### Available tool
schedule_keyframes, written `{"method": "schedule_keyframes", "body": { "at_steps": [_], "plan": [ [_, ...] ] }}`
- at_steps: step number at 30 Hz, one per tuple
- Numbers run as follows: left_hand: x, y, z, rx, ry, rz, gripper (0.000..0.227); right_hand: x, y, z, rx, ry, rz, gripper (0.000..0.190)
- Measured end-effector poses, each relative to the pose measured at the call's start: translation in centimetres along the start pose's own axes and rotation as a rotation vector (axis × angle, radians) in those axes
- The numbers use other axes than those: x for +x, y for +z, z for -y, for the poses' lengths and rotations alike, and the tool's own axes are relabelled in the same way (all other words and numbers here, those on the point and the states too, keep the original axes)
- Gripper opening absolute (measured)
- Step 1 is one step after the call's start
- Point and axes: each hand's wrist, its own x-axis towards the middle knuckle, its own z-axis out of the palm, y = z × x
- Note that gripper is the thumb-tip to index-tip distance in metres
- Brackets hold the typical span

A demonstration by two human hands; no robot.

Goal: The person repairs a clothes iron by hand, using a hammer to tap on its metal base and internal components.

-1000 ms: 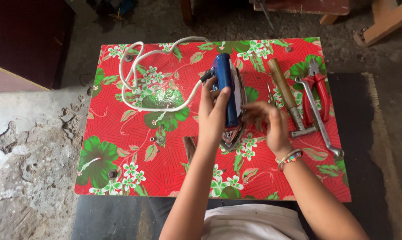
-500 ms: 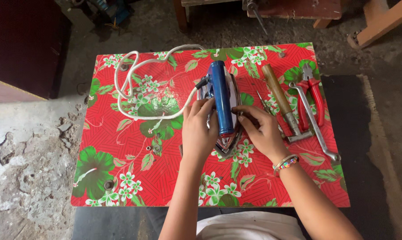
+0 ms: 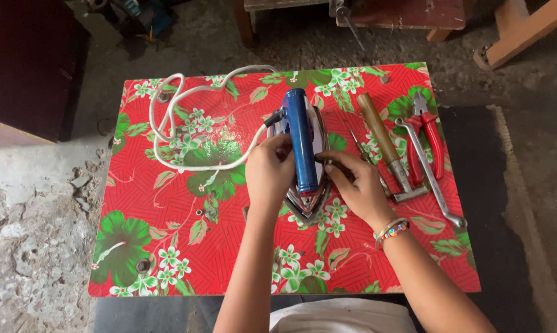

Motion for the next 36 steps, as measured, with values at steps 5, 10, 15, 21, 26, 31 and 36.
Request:
{"method": "schedule_keyframes", "body": {
  "at_steps": [5, 10, 15, 21, 26, 31, 36],
  "plan": [
    [-0.2, 0.6, 0.4, -0.033, 0.002, -0.058, 0.021, 0.1, 0.0, 0.0, 0.011, 0.008, -0.003, 0.025],
    [0.1, 0.6, 0.1, 0.078, 0.057, -0.098, 0.018, 0.3, 0.1, 0.3, 0.010, -0.047, -0.006, 0.025],
    [0.2, 0.7, -0.2, 0.131, -0.028, -0.051, 0.018, 0.1, -0.1, 0.3, -0.014, 0.000, -0.003, 0.025],
    [-0.2, -0.1, 0.8, 0.078, 0.260, -0.063, 0.021, 0.1, -0.1, 0.2, -0.014, -0.019, 0.013, 0.025],
    [0.3, -0.4, 1.5, -0.053, 0.163, 0.045, 0.020, 0.0, -0.2, 0.0, -0.018, -0.029, 0.020, 0.025],
    [0.4, -0.4, 1.5, -0.078, 0.097, 0.069, 0.020, 0.0, -0.2, -0.1, -0.006, -0.067, 0.017, 0.025],
    [0.3, -0.4, 1.2, -0.102, 0.071, 0.065, 0.020, 0.0, -0.2, 0.0, 0.003, -0.028, 0.030, 0.025]
  ]
}}
